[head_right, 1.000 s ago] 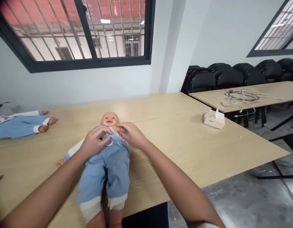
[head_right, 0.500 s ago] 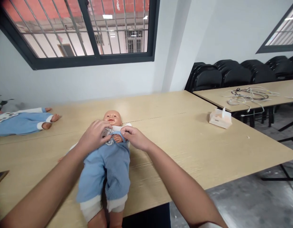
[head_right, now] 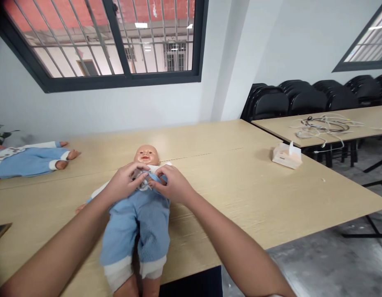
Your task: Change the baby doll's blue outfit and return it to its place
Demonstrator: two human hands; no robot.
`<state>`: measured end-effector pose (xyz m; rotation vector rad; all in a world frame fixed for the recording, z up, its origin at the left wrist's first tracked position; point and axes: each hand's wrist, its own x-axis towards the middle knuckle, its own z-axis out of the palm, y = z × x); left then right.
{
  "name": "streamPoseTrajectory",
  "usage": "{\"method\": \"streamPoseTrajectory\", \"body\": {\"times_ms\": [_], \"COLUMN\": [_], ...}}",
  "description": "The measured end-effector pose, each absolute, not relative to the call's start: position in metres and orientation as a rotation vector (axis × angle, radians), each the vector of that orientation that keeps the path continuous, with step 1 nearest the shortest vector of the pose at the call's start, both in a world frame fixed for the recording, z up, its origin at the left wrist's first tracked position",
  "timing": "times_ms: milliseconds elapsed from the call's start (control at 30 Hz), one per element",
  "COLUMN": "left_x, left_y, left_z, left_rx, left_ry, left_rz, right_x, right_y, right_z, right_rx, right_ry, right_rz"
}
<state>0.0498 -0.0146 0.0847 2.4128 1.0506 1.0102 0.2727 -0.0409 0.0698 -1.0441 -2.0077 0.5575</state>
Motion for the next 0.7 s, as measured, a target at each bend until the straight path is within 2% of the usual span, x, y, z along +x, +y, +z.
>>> {"method": "streamPoseTrajectory", "body": {"times_ms": [133, 267, 567, 700], "left_x": [0.052, 0.054, 0.052, 0.051], "left_y": [-0.013, -0.011, -0.016, -0.013], "left_z": [0.08, 0.075, 0.088, 0.081], "left_rx": [2.126, 2.077, 2.284, 2.096], "left_ry": [1.019, 1.015, 0.945, 0.922], "left_rz": [1.056, 1.031, 0.982, 0.998], "right_x": [0.27, 0.267, 0.267, 0.268], "right_y": [-0.042, -0.043, -0.044, -0.044], "right_z": [0.068, 0.066, 0.064, 0.068], "right_rx": [-1.034, -1.04, -1.088, -1.078], "right_ry": [-2.026, -2.024, -1.897, -1.84], "right_rz": [0.431, 0.403, 0.437, 0.574]}}
